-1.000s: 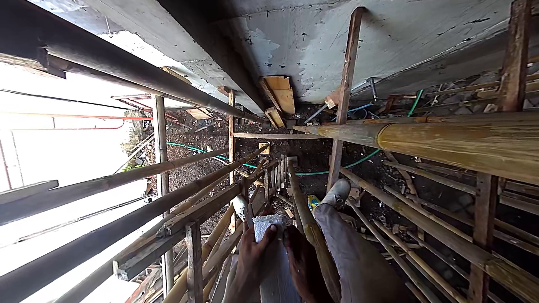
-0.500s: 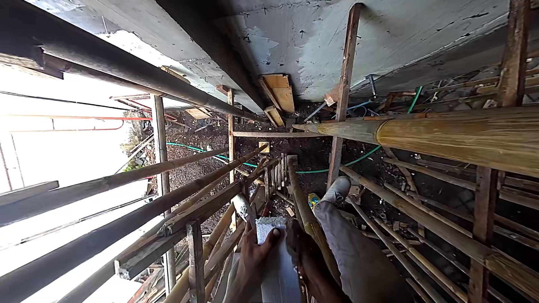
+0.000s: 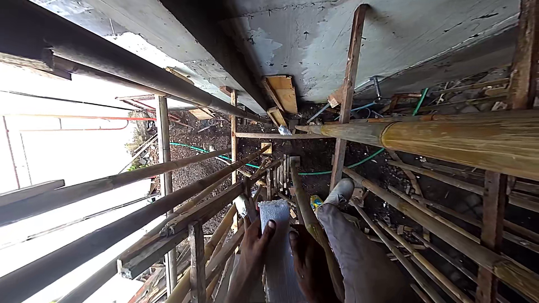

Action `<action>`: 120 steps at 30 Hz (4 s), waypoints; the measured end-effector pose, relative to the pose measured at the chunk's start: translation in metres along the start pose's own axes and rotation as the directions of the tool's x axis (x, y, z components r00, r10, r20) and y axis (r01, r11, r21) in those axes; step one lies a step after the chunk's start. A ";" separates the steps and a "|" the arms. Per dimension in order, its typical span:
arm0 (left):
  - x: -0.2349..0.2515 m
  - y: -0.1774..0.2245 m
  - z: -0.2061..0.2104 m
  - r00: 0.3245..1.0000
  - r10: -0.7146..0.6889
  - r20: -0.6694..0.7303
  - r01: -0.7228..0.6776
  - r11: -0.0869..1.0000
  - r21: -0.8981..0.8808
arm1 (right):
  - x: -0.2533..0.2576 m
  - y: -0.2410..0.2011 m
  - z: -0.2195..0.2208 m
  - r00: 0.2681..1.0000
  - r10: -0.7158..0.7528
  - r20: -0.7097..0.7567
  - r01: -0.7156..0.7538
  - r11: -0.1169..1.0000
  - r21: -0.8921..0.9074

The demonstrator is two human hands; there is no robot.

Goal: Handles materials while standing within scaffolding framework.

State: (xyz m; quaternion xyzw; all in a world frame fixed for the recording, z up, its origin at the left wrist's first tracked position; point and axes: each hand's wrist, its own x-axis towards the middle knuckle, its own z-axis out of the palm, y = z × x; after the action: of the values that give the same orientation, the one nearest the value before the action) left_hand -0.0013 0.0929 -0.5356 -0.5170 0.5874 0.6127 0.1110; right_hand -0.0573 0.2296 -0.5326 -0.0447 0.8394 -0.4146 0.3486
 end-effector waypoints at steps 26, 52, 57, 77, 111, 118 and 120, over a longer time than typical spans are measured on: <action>0.000 -0.013 0.001 1.000 -0.001 0.018 0.000 1.000 0.030 | 0.015 0.011 0.007 0.614 0.737 0.281 -0.725 0.387 0.570; 0.015 -0.017 -0.006 0.991 -0.087 -0.100 0.087 0.996 -0.007 | 0.008 0.013 0.021 0.709 0.628 0.319 -0.696 0.551 0.460; 0.021 -0.015 -0.010 0.993 -0.071 -0.097 0.057 0.989 -0.137 | 0.005 0.012 0.023 0.931 0.191 0.311 -0.293 0.900 0.323; 0.019 -0.014 -0.009 0.992 -0.033 -0.120 0.015 0.989 -0.147 | 0.004 0.014 0.032 0.943 0.212 0.255 -0.297 0.883 0.364; 0.009 -0.019 -0.015 0.999 -0.048 -0.007 0.048 0.999 0.008 | 0.003 0.004 0.029 0.988 0.135 0.080 -0.137 0.990 0.018; 0.009 -0.022 -0.008 0.994 -0.103 0.022 0.103 0.995 -0.011 | 0.003 0.007 0.035 0.987 0.160 -0.002 -0.160 0.987 0.025; 0.011 -0.019 -0.008 0.994 -0.109 0.030 0.110 0.994 -0.021 | 0.005 0.008 0.037 0.984 0.179 -0.001 -0.178 0.976 0.122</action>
State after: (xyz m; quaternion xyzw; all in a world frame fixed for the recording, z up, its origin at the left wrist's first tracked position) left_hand 0.0123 0.0864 -0.5538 -0.5406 0.5497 0.6197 0.1471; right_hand -0.0364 0.2084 -0.5567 0.0546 0.8152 -0.4323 0.3815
